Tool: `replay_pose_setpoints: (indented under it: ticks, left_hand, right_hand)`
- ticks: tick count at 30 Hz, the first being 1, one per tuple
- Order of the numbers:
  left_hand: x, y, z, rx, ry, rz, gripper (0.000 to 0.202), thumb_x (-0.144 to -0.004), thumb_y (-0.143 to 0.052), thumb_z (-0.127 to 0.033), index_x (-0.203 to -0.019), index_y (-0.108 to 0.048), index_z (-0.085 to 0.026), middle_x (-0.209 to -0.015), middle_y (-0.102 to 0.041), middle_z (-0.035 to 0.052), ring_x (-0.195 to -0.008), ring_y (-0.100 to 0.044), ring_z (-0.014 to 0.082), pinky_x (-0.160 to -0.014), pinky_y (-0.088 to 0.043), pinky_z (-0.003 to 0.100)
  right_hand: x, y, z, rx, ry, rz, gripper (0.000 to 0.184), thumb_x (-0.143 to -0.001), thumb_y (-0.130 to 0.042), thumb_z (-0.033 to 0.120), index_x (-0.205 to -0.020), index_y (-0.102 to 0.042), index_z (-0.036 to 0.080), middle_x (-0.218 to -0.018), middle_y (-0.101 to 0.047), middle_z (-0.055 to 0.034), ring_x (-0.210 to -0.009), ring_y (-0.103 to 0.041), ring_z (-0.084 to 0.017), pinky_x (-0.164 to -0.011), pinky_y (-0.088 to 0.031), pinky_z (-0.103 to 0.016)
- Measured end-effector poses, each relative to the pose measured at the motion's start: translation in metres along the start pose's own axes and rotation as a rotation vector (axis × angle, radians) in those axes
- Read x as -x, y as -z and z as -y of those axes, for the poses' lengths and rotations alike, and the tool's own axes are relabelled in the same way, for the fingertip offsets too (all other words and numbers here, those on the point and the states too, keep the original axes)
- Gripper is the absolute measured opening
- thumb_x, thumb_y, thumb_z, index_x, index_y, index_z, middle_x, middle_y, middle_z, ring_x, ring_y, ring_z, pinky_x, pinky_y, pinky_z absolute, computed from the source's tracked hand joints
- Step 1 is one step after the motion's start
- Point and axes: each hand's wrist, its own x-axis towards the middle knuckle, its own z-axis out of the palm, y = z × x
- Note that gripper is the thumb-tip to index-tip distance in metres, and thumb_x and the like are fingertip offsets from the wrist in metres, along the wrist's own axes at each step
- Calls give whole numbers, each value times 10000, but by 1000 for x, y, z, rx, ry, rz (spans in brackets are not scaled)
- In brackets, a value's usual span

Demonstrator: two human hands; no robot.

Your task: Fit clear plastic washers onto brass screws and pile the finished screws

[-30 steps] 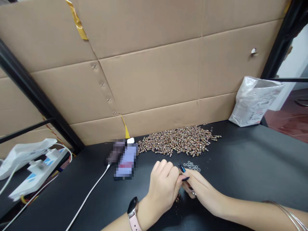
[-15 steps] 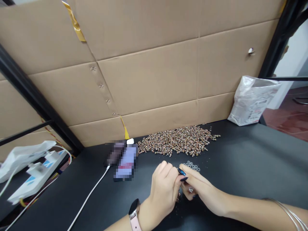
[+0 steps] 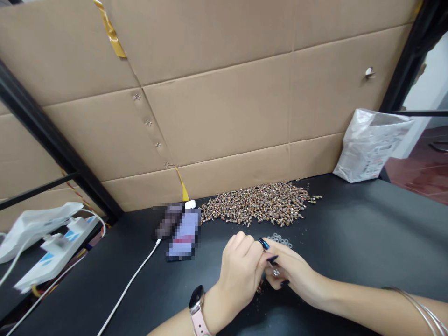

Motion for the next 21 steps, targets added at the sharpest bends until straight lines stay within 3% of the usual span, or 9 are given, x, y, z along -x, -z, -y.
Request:
replay_pose_setpoints:
  ticks: [4, 9, 14, 19, 21]
  left_hand:
    - [-1, -3, 3, 78, 59, 18, 340, -960, -252, -252, -663, -404, -184, -664, -457, 24, -638, -380, 158, -576, -283, 301]
    - [-1, -6, 7, 187, 155, 9, 327, -963, -230, -223, -678, -386, -187, -674, -453, 14, -647, -390, 149, -592, -305, 290]
    - [-3, -3, 8, 84, 78, 42, 328, -962, -234, -268, -692, -401, -184, -681, -454, 23, -653, -383, 162, -586, -288, 305]
    - [-2, -4, 7, 108, 80, 25, 329, -960, -254, -250, -674, -403, -184, -667, -453, 22, -645, -381, 155, -574, -295, 300]
    - [-2, -5, 7, 145, 96, 9, 330, -960, -248, -228, -674, -406, -184, -666, -458, 20, -643, -386, 151, -579, -307, 296]
  right_hand:
    - [-3, 3, 5, -78, -64, 31, 401, -730, -626, 480, -716, -329, 212, -585, -345, 76, -482, -322, -64, -466, -254, -196]
    - [-11, 13, 9, 91, 47, 109, 367, -812, -541, 516, -747, -383, 191, -632, -346, 63, -528, -306, -64, -490, -263, -187]
    - [-16, 16, 6, 285, 58, 42, 408, -868, -426, 519, -643, -396, 179, -549, -336, 60, -467, -281, -67, -425, -225, -194]
    - [-13, 16, 6, 219, 52, 80, 375, -849, -471, 517, -687, -364, 196, -596, -346, 60, -495, -300, -74, -458, -279, -196]
    - [-11, 18, 10, 287, 77, 105, 362, -867, -447, 513, -705, -358, 202, -628, -341, 55, -528, -313, -84, -491, -307, -208]
